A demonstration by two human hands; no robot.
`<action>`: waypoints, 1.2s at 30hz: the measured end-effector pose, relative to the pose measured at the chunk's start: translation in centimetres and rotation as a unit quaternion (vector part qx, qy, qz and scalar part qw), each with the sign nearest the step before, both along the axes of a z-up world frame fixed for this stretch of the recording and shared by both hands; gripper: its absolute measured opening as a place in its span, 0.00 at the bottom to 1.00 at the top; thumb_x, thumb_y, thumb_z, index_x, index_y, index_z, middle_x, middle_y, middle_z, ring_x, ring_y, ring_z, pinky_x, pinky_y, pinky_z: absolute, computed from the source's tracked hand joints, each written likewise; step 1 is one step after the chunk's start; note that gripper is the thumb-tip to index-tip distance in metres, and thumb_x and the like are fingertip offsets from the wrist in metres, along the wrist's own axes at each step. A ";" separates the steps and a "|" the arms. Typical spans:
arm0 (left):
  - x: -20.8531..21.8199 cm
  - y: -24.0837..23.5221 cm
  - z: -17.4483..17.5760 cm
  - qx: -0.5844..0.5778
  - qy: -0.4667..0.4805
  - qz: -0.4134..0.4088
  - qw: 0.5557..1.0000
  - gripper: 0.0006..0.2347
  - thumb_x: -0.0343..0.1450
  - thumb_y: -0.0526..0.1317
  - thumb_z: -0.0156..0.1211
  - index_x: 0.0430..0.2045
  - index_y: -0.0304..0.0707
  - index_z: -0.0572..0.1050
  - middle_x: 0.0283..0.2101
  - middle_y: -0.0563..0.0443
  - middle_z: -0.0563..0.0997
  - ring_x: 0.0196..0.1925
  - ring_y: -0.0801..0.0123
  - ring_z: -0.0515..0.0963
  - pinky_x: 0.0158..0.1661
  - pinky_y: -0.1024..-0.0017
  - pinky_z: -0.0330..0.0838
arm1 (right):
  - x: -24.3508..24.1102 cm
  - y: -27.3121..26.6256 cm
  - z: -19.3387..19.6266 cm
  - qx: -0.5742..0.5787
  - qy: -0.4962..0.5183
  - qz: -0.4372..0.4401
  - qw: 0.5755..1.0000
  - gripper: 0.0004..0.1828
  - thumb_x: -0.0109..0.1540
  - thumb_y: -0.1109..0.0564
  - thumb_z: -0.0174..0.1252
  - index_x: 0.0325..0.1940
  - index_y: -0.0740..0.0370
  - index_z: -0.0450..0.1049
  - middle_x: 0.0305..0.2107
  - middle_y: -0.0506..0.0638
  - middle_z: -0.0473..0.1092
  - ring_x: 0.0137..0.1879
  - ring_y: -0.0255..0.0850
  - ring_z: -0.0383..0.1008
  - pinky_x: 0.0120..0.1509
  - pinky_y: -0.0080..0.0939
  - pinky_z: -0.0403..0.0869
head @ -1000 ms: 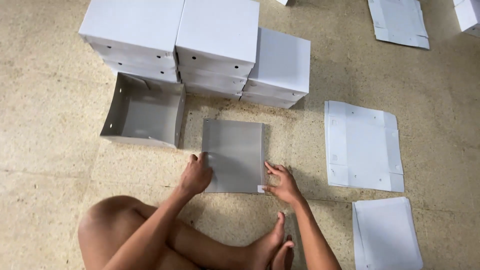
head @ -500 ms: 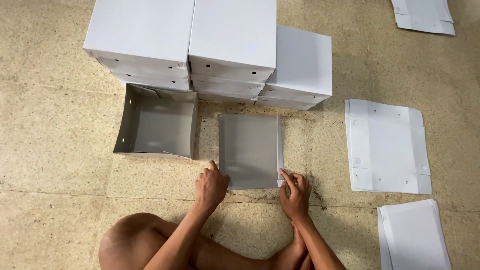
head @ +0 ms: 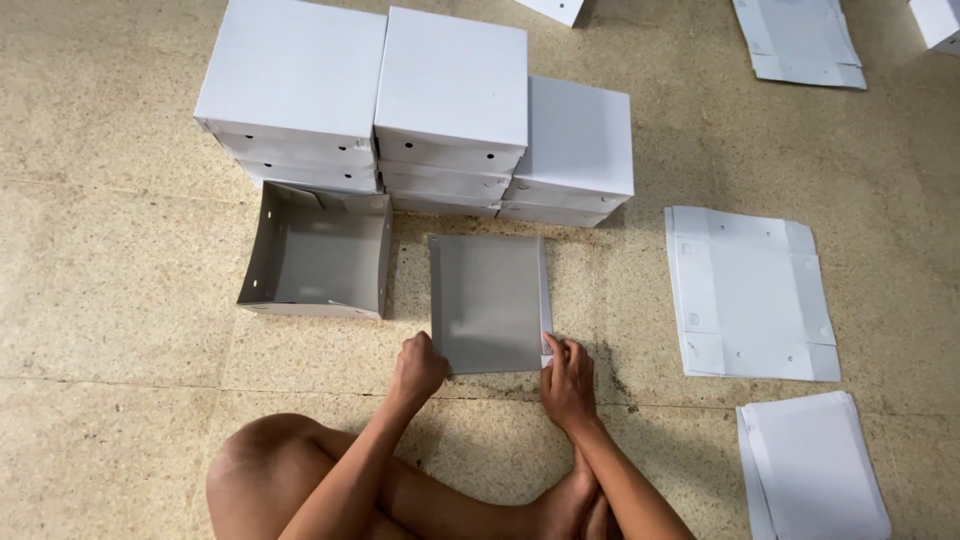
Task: The person sits on the floor and assembles white cardboard boxes by folding the flaps and tucking the tabs into slots. They handle flat cardboard sheets and pre-folded box bodies, stacking completed boxes nearby.
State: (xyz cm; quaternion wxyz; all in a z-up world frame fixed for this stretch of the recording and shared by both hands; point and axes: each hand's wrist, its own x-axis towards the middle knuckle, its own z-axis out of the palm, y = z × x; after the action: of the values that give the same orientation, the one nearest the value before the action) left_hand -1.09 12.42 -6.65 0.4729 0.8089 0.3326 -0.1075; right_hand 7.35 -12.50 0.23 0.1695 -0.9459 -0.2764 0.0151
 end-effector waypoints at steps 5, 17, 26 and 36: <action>-1.7 -1.4 7.0 -0.034 -0.050 0.073 0.995 0.18 0.64 0.36 0.62 0.44 0.20 0.74 0.28 0.30 0.81 0.37 0.37 0.84 0.38 0.48 0.78 | -0.2 -0.5 -0.2 0.009 -0.020 0.011 1.000 0.28 0.63 0.59 0.41 0.69 0.49 0.61 0.47 0.53 0.61 0.51 0.53 0.68 0.54 0.55 0.68; -3.5 -1.2 5.4 -0.015 -0.123 0.099 0.987 0.18 0.61 0.35 0.68 0.45 0.31 0.77 0.29 0.38 0.85 0.36 0.49 0.86 0.37 0.56 0.78 | -0.5 -1.0 0.7 0.018 -0.008 0.018 1.000 0.28 0.64 0.60 0.41 0.69 0.50 0.61 0.46 0.54 0.62 0.50 0.53 0.69 0.53 0.53 0.68; -2.7 -2.0 6.5 0.076 -0.105 0.050 0.990 0.27 0.60 0.35 0.70 0.56 0.41 0.71 0.40 0.41 0.81 0.45 0.39 0.82 0.45 0.45 0.76 | 0.2 -1.5 -0.8 0.024 -0.013 0.013 1.000 0.28 0.63 0.60 0.42 0.69 0.50 0.62 0.46 0.53 0.62 0.50 0.53 0.69 0.52 0.53 0.68; 0.2 -3.7 2.7 0.415 -0.118 -0.197 0.880 0.22 0.60 0.40 0.59 0.48 0.27 0.75 0.53 0.41 0.70 0.50 0.53 0.70 0.46 0.60 0.65 | 0.3 -1.2 -1.7 0.072 -0.047 0.015 0.996 0.26 0.62 0.62 0.47 0.65 0.51 0.68 0.44 0.56 0.63 0.48 0.57 0.69 0.51 0.58 0.68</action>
State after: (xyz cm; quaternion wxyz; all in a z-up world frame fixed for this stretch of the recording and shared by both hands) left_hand -0.93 8.74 -3.97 0.0982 0.9865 0.1226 0.0457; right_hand 7.66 -13.67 -1.46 0.2240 -0.9265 -0.2986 -0.0473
